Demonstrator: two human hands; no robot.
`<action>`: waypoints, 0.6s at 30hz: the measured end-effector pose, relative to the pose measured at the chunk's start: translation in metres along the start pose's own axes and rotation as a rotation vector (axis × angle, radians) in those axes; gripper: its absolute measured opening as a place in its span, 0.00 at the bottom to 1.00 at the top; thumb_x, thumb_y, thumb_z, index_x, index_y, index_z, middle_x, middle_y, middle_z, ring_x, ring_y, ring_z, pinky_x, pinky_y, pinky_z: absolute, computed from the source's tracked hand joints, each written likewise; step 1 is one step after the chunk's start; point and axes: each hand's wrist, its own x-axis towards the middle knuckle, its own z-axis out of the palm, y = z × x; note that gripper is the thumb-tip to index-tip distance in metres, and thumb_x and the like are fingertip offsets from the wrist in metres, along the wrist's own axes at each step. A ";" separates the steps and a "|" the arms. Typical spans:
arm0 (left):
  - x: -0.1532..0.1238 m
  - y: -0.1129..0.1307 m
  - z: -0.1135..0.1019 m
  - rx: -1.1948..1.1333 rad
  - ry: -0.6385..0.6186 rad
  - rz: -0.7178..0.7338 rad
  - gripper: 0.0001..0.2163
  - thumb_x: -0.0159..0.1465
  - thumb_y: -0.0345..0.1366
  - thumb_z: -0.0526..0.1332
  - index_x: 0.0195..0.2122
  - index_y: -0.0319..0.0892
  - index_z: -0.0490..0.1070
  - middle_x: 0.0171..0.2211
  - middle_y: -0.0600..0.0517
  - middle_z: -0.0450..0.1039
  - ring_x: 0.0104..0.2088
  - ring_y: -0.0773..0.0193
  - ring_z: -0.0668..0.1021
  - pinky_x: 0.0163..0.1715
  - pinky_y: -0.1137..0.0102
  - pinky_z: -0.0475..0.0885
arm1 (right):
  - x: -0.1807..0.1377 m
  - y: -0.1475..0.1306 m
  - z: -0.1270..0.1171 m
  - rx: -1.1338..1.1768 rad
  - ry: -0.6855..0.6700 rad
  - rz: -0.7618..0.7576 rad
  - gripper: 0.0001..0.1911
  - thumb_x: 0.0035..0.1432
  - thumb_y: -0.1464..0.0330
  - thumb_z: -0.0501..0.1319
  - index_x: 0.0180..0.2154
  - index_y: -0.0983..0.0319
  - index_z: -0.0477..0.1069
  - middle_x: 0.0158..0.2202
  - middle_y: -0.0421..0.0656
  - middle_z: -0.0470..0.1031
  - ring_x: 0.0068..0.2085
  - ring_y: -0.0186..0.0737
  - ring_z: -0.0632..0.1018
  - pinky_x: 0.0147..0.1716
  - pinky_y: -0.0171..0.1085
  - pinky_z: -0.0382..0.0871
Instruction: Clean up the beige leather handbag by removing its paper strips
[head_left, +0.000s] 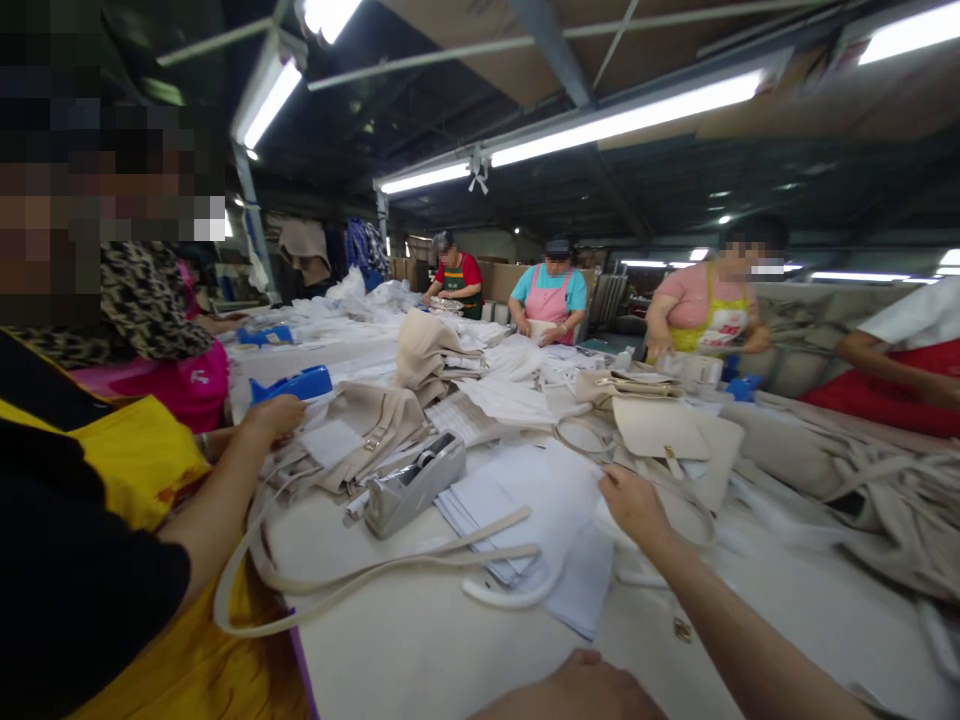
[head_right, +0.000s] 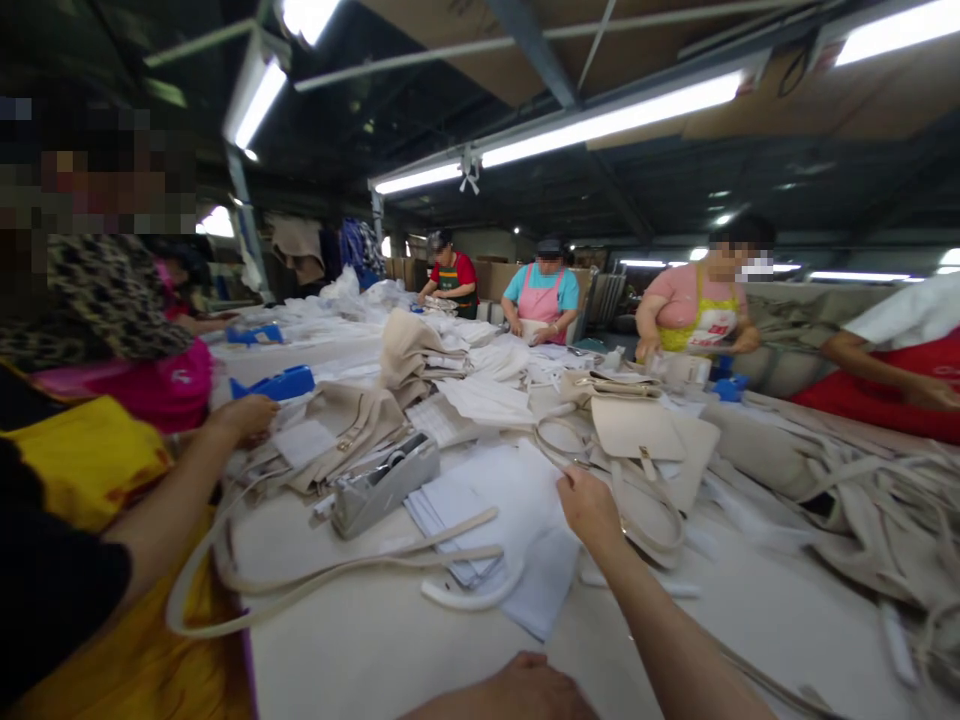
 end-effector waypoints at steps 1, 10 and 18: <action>-0.009 0.004 -0.004 -0.007 0.026 0.012 0.18 0.58 0.34 0.57 0.51 0.43 0.68 0.48 0.43 0.72 0.51 0.51 0.72 0.53 0.53 0.59 | -0.008 0.006 -0.017 0.025 0.011 0.011 0.14 0.57 0.67 0.47 0.32 0.61 0.70 0.31 0.44 0.75 0.34 0.38 0.73 0.34 0.34 0.60; -0.060 0.049 -0.037 -0.302 1.057 0.019 0.05 0.59 0.34 0.56 0.33 0.41 0.69 0.31 0.49 0.71 0.35 0.61 0.73 0.38 0.68 0.68 | -0.108 0.029 -0.120 0.168 0.117 0.117 0.19 0.58 0.59 0.44 0.21 0.60 0.62 0.20 0.38 0.66 0.24 0.34 0.68 0.22 0.32 0.58; -0.106 0.097 -0.089 -0.572 1.451 0.286 0.03 0.62 0.35 0.55 0.33 0.42 0.65 0.27 0.54 0.66 0.29 0.67 0.70 0.33 0.72 0.67 | -0.134 0.025 -0.151 0.089 0.126 0.097 0.09 0.49 0.67 0.52 0.24 0.60 0.68 0.24 0.40 0.72 0.28 0.36 0.72 0.28 0.33 0.57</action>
